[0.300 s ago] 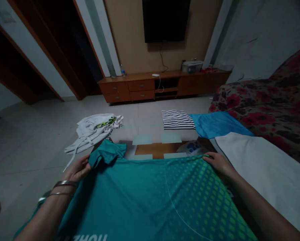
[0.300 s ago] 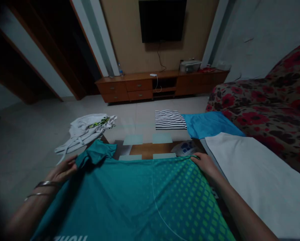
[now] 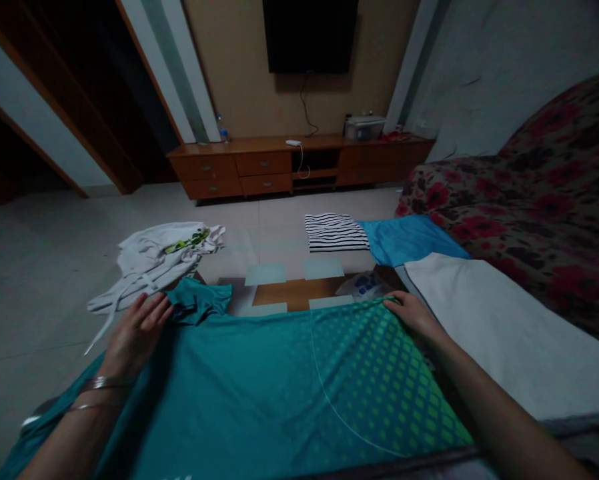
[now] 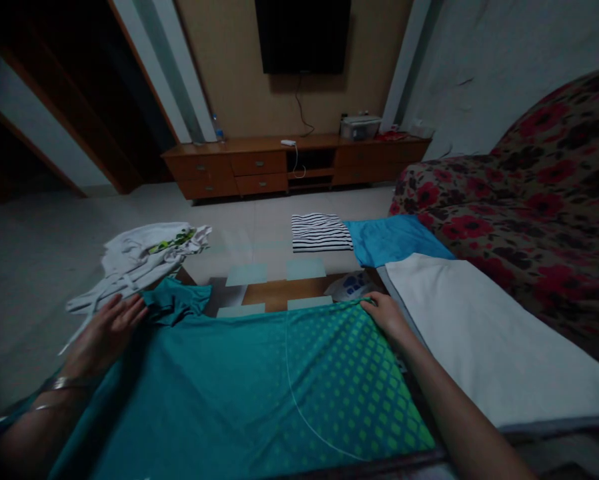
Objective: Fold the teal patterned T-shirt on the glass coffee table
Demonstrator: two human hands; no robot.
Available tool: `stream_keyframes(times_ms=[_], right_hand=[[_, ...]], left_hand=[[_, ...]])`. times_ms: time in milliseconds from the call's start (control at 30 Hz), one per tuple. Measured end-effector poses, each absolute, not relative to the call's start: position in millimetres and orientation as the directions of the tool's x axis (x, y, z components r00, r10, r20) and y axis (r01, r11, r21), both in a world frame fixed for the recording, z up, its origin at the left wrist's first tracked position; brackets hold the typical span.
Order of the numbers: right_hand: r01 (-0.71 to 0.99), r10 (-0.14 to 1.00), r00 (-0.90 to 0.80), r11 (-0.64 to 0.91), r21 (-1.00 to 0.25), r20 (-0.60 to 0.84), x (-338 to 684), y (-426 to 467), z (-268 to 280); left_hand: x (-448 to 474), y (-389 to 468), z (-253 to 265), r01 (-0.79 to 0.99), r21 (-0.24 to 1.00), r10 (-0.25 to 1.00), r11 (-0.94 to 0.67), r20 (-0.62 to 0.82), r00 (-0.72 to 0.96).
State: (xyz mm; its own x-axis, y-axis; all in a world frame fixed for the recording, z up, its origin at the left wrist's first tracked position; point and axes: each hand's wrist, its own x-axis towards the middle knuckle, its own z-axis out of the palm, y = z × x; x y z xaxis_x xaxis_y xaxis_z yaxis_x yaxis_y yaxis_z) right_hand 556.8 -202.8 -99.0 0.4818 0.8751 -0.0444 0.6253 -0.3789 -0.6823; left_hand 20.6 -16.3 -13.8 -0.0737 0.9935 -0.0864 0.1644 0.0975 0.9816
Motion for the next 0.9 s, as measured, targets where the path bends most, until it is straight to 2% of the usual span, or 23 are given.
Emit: stream_keyframes(times_ms=[67,133,167,233,300,367,467,567,733,800,900], right_hand=[[0.631,0.867,0.498,-0.386,-0.673,-0.030,557,-203,-98],[0.631,0.849,0.527,-0.411,-0.658,-0.025,558,-203,-97],[0.630,0.839,0.544,-0.425,-0.650,-0.022,558,-204,-97],[0.627,0.820,0.573,-0.444,-0.640,-0.008,558,-204,-98],[0.634,0.811,0.585,-0.443,-0.634,0.018,557,-204,-98],[0.648,0.811,0.583,-0.428,-0.631,0.049,556,-205,-98],[0.657,0.807,0.584,-0.408,-0.635,0.086,556,-206,-96],[0.655,0.803,0.584,-0.381,-0.652,0.118,555,-206,-92],[0.660,0.801,0.585,-0.379,-0.649,0.126,554,-200,-91],[0.704,0.795,0.586,-0.403,-0.585,0.157,552,-199,-90],[0.811,0.796,0.529,-0.372,-0.450,0.294,536,-204,-88]], left_hand=[[31,-31,-20,0.232,0.973,0.999,0.013,-0.004,-0.036],[42,-47,-30,0.406,0.914,0.997,-0.003,-0.029,0.073],[46,-55,-37,0.509,0.860,0.988,-0.039,-0.043,0.149],[55,-70,-53,0.641,0.737,0.938,-0.214,-0.028,0.345],[63,-80,-71,0.678,0.585,0.857,-0.445,0.060,0.511],[69,-85,-86,0.707,0.406,0.800,-0.579,0.117,0.589],[72,-85,-98,0.762,0.213,0.791,-0.611,0.142,0.595],[72,-78,-99,0.774,0.123,0.783,-0.621,0.134,0.607],[71,-69,-98,0.791,0.054,0.790,-0.610,0.115,0.602],[71,-66,-99,0.802,0.044,0.800,-0.596,0.116,0.588],[72,-65,-102,0.815,0.033,0.812,-0.579,0.108,0.573]])
